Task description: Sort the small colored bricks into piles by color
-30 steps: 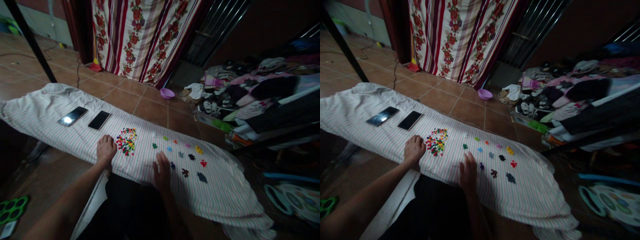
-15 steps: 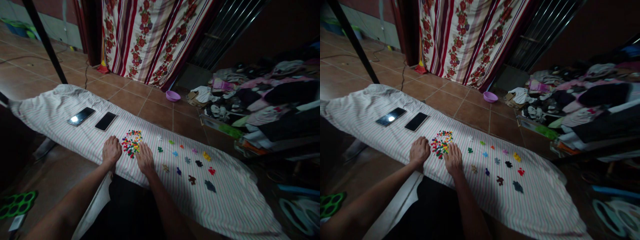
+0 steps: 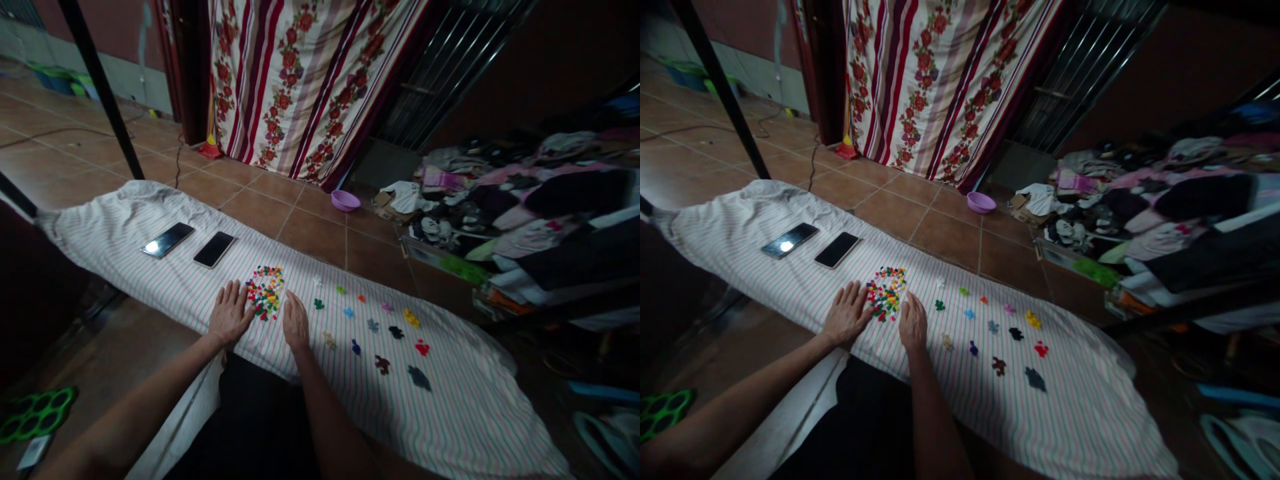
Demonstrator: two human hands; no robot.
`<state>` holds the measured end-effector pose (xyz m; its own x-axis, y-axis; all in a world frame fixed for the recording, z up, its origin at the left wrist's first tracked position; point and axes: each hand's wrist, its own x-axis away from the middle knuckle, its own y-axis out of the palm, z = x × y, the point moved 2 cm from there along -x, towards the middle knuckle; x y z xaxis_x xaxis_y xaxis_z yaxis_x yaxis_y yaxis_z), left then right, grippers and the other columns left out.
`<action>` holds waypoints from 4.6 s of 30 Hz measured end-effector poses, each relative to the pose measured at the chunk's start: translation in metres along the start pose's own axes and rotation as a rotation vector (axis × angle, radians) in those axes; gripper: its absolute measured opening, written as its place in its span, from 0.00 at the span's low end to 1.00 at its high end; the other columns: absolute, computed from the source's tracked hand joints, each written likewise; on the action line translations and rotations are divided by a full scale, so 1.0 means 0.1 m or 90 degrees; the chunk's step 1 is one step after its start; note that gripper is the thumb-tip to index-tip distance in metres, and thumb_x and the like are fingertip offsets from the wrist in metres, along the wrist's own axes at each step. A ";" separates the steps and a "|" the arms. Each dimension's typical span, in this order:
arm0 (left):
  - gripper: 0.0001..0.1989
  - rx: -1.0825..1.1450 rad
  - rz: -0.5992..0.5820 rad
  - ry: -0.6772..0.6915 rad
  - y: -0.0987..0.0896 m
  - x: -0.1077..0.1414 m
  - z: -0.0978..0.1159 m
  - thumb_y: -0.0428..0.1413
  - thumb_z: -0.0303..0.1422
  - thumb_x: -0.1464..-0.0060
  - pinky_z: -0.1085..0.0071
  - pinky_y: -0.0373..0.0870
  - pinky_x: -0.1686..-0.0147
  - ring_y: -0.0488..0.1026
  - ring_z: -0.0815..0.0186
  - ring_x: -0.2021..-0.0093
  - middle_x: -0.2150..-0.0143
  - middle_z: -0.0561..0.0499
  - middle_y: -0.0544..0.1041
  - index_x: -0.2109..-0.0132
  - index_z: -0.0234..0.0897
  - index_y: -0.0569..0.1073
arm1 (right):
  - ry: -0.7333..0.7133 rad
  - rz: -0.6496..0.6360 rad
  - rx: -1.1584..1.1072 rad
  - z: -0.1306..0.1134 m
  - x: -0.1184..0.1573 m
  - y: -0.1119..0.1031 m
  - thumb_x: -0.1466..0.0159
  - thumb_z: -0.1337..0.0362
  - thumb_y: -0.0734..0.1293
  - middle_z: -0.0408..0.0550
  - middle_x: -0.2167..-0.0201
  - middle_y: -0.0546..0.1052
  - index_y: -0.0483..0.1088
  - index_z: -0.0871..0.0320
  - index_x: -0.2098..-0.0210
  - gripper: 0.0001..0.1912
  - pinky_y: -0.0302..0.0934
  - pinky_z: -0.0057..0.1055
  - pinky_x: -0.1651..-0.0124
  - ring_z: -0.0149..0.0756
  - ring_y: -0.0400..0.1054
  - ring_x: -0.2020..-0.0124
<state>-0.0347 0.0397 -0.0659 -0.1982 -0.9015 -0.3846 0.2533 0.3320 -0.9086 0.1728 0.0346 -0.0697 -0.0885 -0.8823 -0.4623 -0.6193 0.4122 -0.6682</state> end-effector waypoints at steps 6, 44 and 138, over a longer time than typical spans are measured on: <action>0.39 0.008 0.023 0.046 0.08 0.05 0.29 0.45 0.53 0.39 0.48 0.53 0.34 0.50 0.45 0.29 0.31 0.30 0.56 0.32 0.27 0.59 | 0.029 -0.008 -0.016 -0.02 -0.01 0.00 0.27 0.52 0.45 0.60 0.46 0.75 0.70 0.65 0.44 0.33 0.61 0.45 0.37 0.43 0.67 0.42; 0.25 0.034 -0.021 0.140 0.05 -0.48 0.39 0.40 0.41 0.34 0.49 0.51 0.33 0.55 0.54 0.30 0.32 0.43 0.62 0.35 0.41 0.64 | 0.066 0.025 -0.073 0.00 -0.03 -0.02 0.27 0.54 0.46 0.58 0.52 0.79 0.74 0.62 0.49 0.30 0.63 0.42 0.42 0.41 0.71 0.47; 0.24 0.085 0.031 0.156 0.08 -0.36 0.13 0.43 0.37 0.35 0.54 0.63 0.38 0.58 0.52 0.32 0.34 0.38 0.65 0.38 0.29 0.66 | 0.055 -0.193 0.227 -0.45 -0.91 0.19 0.32 0.64 0.63 0.48 0.58 0.78 0.76 0.52 0.62 0.09 0.54 0.37 0.50 0.42 0.63 0.52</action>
<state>-0.0135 0.0716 -0.0574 -0.4008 -0.7862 -0.4703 0.3877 0.3195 -0.8646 0.1337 0.1119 -0.0138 -0.0191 -0.9844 -0.1748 -0.3225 0.1716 -0.9309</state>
